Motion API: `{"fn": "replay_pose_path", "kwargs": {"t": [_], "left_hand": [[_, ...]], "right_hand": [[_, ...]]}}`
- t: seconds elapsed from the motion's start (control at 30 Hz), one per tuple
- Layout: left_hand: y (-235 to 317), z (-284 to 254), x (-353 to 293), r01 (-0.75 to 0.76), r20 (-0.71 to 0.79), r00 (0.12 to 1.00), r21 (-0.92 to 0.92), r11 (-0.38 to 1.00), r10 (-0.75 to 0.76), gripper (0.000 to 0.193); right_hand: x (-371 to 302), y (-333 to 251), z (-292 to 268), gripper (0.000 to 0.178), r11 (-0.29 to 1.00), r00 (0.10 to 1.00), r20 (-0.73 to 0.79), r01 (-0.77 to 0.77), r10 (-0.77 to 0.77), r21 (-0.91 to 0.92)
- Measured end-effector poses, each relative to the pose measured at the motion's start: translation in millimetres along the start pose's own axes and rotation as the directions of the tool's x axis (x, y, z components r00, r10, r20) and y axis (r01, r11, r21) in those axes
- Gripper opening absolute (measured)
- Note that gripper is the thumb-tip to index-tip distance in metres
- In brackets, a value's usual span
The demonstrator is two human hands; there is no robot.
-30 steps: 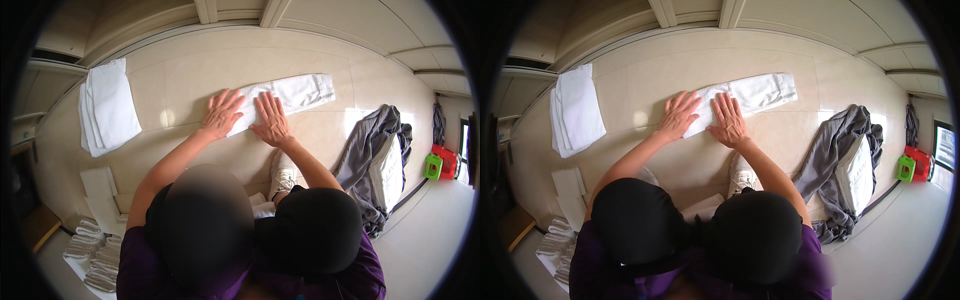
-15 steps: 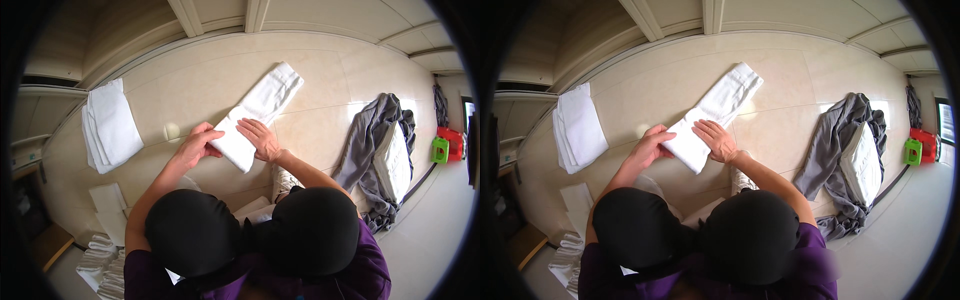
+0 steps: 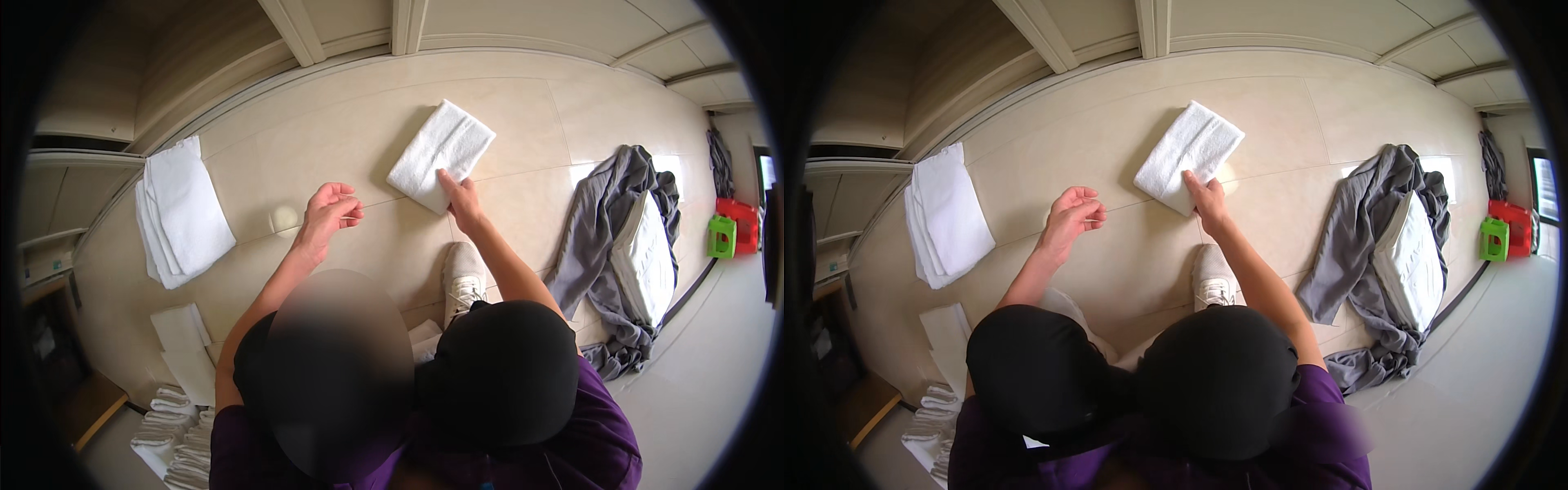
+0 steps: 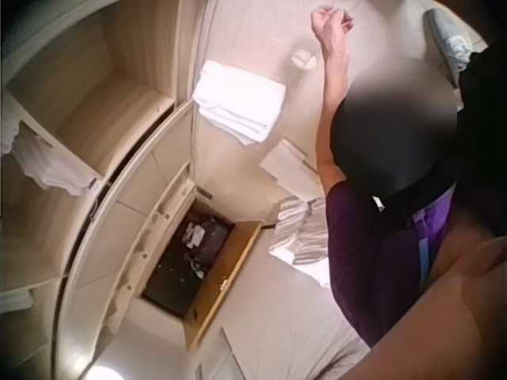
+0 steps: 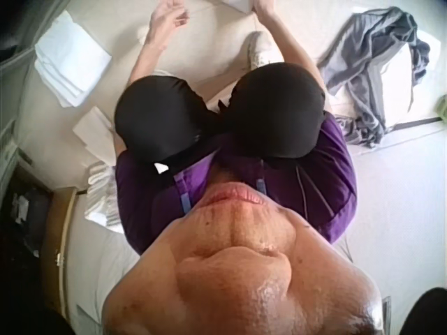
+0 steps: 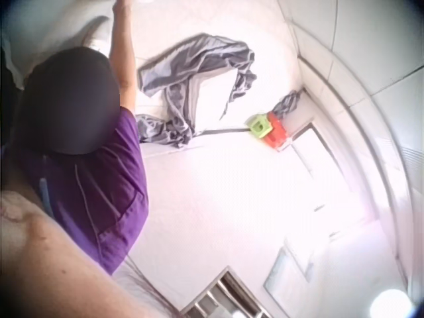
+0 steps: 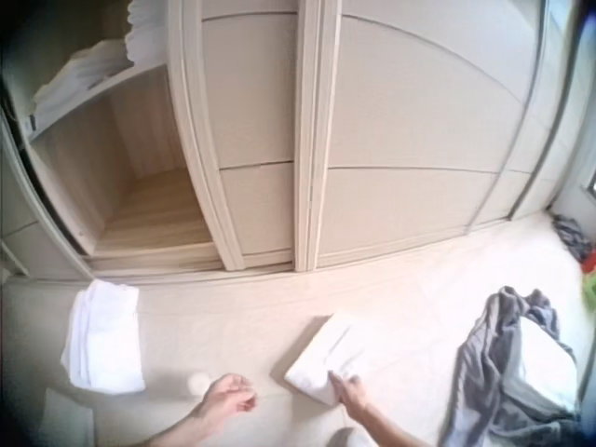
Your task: The person repeatedly folds towels lengthwise and crosswise on the floor by hand and places each folded towel onto a stack.
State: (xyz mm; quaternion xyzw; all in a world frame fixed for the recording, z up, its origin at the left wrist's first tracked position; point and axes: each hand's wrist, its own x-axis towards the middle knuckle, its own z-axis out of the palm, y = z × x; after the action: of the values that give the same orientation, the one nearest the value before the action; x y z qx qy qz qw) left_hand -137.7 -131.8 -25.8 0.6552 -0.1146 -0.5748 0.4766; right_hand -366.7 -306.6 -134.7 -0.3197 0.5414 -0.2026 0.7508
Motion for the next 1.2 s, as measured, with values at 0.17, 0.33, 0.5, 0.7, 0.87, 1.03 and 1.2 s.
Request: {"fn": "replay_pose_path", "kwargs": {"t": [0.17, 0.33, 0.5, 0.7, 0.87, 1.03, 1.2], "left_hand": [[-46, -7, 29, -0.251, -0.077, 0.949, 0.409, 0.877, 0.307, 0.03], [-39, 9, 66, -0.404, 0.001, 0.768, 0.777, 0.483, 0.64, 0.035], [-34, 11, 65, -0.278, 0.071, 0.9, 0.853, 0.442, 0.429, 0.034], [-68, -3, 78, -0.339, -0.027, 0.868, 0.696, 0.633, 0.495, 0.035], [-53, 13, 61, -0.442, 0.107, 0.648, 0.859, 0.258, 0.754, 0.048], [-69, 36, 52, -0.501, 0.459, 0.672, 0.86, -0.1, 0.581, 0.071], [-78, 36, 61, -0.407, 0.455, 0.711, 0.888, -0.213, 0.536, 0.075]], "right_hand": [[-34, 9, 0, 0.06, 0.719, 0.915, 0.402, 0.256, 0.035, -0.646], [-43, 14, -7, 0.054, 0.57, 0.895, 0.445, 0.388, -0.044, -0.724], [-47, 15, -8, 0.054, 0.553, 0.899, 0.434, 0.392, -0.061, -0.735], [-51, 21, -3, 0.045, 0.524, 0.908, 0.409, 0.393, -0.092, -0.756], [-61, 24, 0, 0.039, 0.504, 0.9, 0.39, 0.432, -0.192, -0.748], [-86, 31, 14, 0.053, 0.059, 0.644, 0.488, 0.636, -0.589, -0.769], [-76, 36, 21, 0.063, -0.275, 0.564, 0.719, 0.675, -0.406, -0.684]]}}
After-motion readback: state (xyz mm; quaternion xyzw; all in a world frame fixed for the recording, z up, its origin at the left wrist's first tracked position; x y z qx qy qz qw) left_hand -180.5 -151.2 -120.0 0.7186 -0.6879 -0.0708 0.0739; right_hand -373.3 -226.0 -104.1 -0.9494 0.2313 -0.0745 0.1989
